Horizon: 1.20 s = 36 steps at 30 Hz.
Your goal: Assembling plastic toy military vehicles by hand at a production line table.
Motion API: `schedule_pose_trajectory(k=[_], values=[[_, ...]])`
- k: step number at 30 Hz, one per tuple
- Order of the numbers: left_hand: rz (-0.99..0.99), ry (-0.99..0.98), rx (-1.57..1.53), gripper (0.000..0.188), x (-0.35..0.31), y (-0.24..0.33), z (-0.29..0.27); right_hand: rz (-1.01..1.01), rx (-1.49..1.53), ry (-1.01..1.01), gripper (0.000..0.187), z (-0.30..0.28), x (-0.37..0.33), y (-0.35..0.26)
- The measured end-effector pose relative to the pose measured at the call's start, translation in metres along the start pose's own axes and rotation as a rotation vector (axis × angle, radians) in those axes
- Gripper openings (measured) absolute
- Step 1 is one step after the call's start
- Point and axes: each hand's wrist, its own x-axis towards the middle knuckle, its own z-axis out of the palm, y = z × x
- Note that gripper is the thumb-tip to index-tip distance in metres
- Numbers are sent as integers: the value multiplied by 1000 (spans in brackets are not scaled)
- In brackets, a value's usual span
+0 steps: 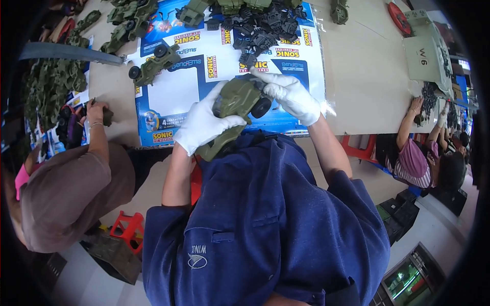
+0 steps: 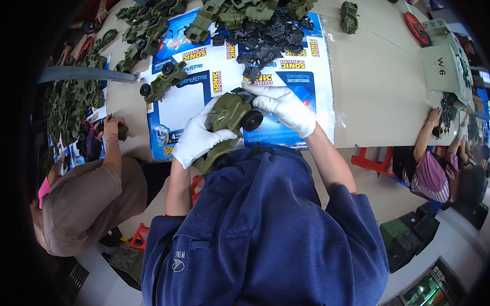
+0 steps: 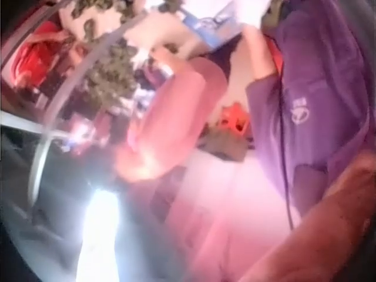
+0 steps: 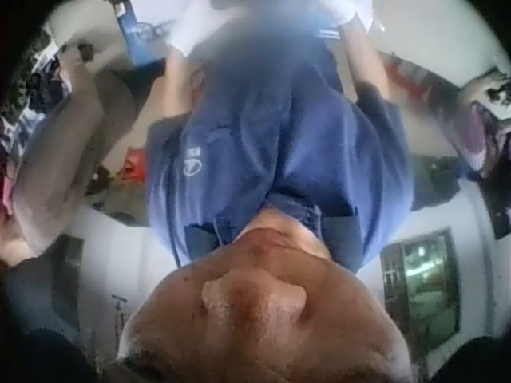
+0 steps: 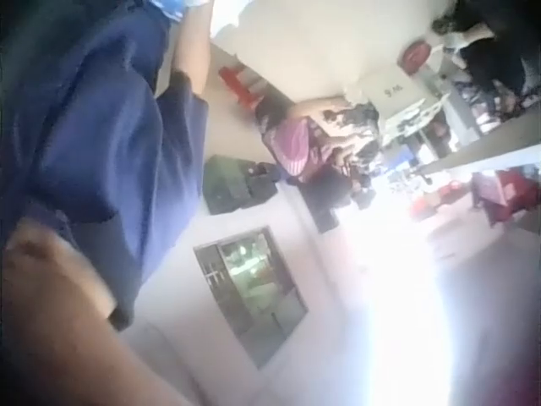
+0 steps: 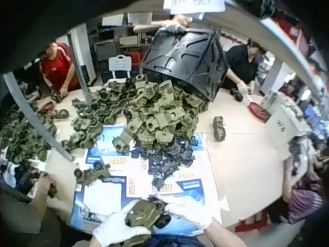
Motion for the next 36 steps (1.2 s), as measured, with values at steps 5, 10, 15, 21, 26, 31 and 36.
schedule_pose_trajectory(k=[5, 10, 15, 21, 26, 31, 36], values=[[-74, -6, 44, 92, 1, 12, 2, -98, 279, -11, 61, 1, -1, 13], [-152, -6, 142, 93, -1, 19, 4, -54, 288, -39, 62, -8, -1, 25], [-169, -21, 136, 91, 1, 18, 8, -60, 332, -37, 61, -2, -3, 17], [-170, -31, 83, 87, 1, 17, 8, -131, 211, -66, 60, -13, 1, 21], [-146, 23, 115, 83, 1, 15, 13, -153, -491, -102, 67, -9, 4, -10], [-132, 72, 119, 86, 9, 28, 23, -228, -774, 165, 105, 13, 12, -29], [469, 229, -313, 93, 47, -27, 33, -416, -582, -11, 102, -2, 17, -30]])
